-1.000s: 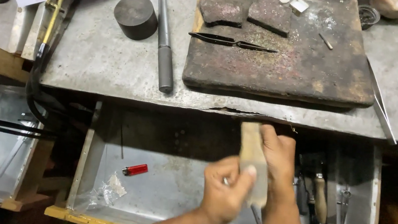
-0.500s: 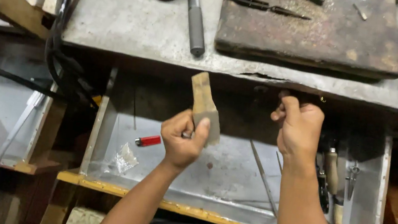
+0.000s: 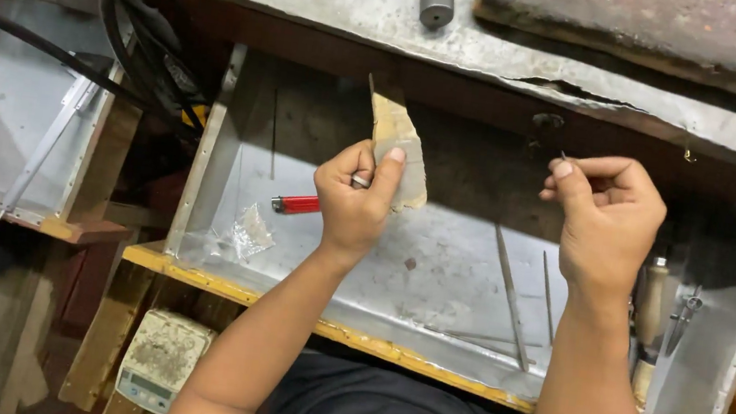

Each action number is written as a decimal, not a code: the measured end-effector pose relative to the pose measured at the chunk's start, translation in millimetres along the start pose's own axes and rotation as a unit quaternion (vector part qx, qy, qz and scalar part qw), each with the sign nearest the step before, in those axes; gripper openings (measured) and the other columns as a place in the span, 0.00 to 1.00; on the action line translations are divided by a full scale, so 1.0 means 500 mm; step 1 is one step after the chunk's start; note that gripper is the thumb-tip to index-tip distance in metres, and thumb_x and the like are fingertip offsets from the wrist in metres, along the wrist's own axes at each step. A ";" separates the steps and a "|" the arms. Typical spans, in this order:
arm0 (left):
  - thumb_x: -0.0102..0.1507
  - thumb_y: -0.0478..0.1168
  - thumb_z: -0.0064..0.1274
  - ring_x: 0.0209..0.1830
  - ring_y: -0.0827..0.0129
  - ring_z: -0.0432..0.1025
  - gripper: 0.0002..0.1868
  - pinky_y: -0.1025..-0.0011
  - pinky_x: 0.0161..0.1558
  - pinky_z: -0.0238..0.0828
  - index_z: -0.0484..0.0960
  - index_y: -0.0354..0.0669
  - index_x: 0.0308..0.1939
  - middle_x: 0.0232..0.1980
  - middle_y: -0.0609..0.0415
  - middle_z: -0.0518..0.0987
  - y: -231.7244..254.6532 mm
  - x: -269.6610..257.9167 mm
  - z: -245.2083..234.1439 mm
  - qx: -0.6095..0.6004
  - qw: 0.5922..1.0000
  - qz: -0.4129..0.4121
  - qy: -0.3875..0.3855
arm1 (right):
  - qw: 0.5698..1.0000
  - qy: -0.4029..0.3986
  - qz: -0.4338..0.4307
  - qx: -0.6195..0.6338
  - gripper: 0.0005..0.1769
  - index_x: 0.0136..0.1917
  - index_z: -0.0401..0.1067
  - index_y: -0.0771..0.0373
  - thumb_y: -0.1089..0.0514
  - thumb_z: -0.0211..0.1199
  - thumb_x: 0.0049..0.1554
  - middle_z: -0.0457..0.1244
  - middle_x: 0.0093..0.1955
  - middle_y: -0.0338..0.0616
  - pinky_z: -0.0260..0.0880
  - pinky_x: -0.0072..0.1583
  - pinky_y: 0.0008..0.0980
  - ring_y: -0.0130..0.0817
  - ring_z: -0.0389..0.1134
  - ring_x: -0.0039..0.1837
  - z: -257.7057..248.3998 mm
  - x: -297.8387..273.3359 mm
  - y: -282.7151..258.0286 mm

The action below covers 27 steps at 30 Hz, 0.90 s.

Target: The person is using a metal file to smooth and shape a small metal ring held against a wooden bench pin.

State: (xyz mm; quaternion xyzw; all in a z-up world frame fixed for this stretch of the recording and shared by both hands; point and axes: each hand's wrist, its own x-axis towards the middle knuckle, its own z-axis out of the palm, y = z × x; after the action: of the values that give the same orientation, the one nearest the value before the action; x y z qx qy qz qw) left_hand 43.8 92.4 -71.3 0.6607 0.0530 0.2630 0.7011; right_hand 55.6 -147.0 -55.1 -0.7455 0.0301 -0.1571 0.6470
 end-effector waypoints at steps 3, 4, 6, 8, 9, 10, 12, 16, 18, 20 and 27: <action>0.61 0.36 0.60 0.18 0.82 0.47 0.30 0.78 0.19 0.44 0.53 0.53 0.18 0.13 0.65 0.54 -0.005 -0.001 0.001 0.009 1.000 0.004 -0.006 | 1.000 0.005 -0.023 0.004 0.10 0.55 0.69 0.77 0.74 0.69 0.63 0.67 0.47 0.59 0.80 0.47 0.30 0.34 0.72 0.42 0.002 0.004 -0.005; 0.61 0.36 0.60 0.18 0.82 0.47 0.30 0.78 0.19 0.44 0.53 0.53 0.18 0.13 0.65 0.54 -0.003 -0.004 -0.002 0.007 1.000 0.007 -0.008 | 1.000 0.007 -0.027 0.004 0.10 0.55 0.69 0.77 0.74 0.69 0.63 0.67 0.47 0.59 0.80 0.47 0.30 0.34 0.72 0.42 -0.003 0.006 0.010; 0.61 0.37 0.60 0.15 0.79 0.47 0.29 0.76 0.18 0.45 0.53 0.52 0.17 0.11 0.62 0.54 0.002 -0.005 -0.003 0.027 1.000 -0.005 -0.016 | 0.996 0.011 -0.082 -0.046 0.06 0.53 0.70 0.75 0.74 0.67 0.66 0.66 0.45 0.56 0.74 0.43 0.29 0.31 0.68 0.39 -0.015 0.015 0.036; 0.61 0.36 0.60 0.15 0.79 0.47 0.30 0.76 0.18 0.45 0.52 0.52 0.17 0.11 0.62 0.53 0.002 -0.006 0.000 0.025 0.999 -0.002 -0.021 | 0.992 0.032 -0.102 -0.064 0.05 0.54 0.73 0.76 0.74 0.67 0.66 0.66 0.43 0.57 0.73 0.42 0.29 0.34 0.69 0.38 -0.010 0.015 0.022; 0.61 0.35 0.60 0.15 0.79 0.47 0.30 0.77 0.18 0.44 0.52 0.52 0.17 0.11 0.62 0.53 0.001 -0.009 0.001 0.028 0.999 -0.003 -0.023 | 0.989 0.047 -0.117 -0.080 0.04 0.55 0.75 0.78 0.74 0.66 0.66 0.66 0.42 0.58 0.72 0.40 0.30 0.36 0.69 0.36 -0.008 0.013 0.017; 0.61 0.35 0.60 0.15 0.79 0.47 0.30 0.77 0.18 0.44 0.52 0.52 0.17 0.11 0.62 0.53 0.003 -0.009 0.002 0.026 0.999 -0.002 -0.027 | 0.988 0.052 -0.118 -0.081 0.04 0.55 0.75 0.78 0.74 0.66 0.66 0.66 0.42 0.58 0.72 0.40 0.30 0.36 0.69 0.36 -0.005 0.012 0.012; 0.62 0.35 0.59 0.15 0.78 0.47 0.30 0.76 0.18 0.45 0.52 0.52 0.17 0.12 0.62 0.53 0.005 -0.010 0.003 0.014 0.999 0.015 -0.050 | 0.993 0.041 -0.099 -0.046 0.05 0.55 0.73 0.78 0.73 0.64 0.66 0.66 0.42 0.61 0.77 0.44 0.34 0.40 0.72 0.39 0.002 0.009 0.004; 0.61 0.34 0.61 0.13 0.72 0.49 0.31 0.74 0.18 0.46 0.52 0.50 0.16 0.12 0.57 0.54 0.015 -0.010 0.004 0.039 0.993 0.063 -0.087 | 0.999 0.021 -0.032 -0.001 0.06 0.56 0.72 0.77 0.70 0.61 0.66 0.67 0.43 0.59 0.79 0.46 0.34 0.36 0.72 0.41 0.006 0.000 -0.020; 0.61 0.34 0.62 0.11 0.64 0.53 0.30 0.72 0.18 0.50 0.55 0.48 0.15 0.13 0.55 0.57 0.030 -0.010 0.006 0.068 0.981 0.124 -0.130 | 0.998 -0.015 0.039 0.045 0.09 0.57 0.71 0.76 0.67 0.58 0.66 0.68 0.42 0.57 0.79 0.47 0.30 0.33 0.72 0.42 0.003 -0.002 -0.028; 0.59 0.35 0.64 0.12 0.60 0.56 0.30 0.70 0.18 0.53 0.56 0.48 0.15 0.14 0.54 0.59 0.038 -0.020 0.015 0.090 0.973 0.156 -0.142 | 0.995 -0.021 0.063 0.079 0.11 0.59 0.70 0.76 0.66 0.58 0.66 0.68 0.42 0.56 0.79 0.46 0.29 0.32 0.72 0.41 0.002 -0.004 -0.033; 0.59 0.36 0.65 0.17 0.62 0.68 0.26 0.71 0.21 0.64 0.62 0.46 0.17 0.24 0.55 0.75 0.058 -0.046 0.043 0.211 0.899 0.347 -0.164 | 0.992 -0.055 0.109 0.035 0.10 0.51 0.75 0.72 0.69 0.53 0.64 0.68 0.39 0.56 0.81 0.44 0.33 0.33 0.73 0.40 -0.015 -0.013 -0.047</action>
State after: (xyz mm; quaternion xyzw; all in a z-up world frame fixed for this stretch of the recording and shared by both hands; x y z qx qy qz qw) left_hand 24.6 62.6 -47.2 0.8033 -0.2414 0.3598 0.4085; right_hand 43.6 -148.7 -32.8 -0.7221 0.0701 -0.0457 0.6867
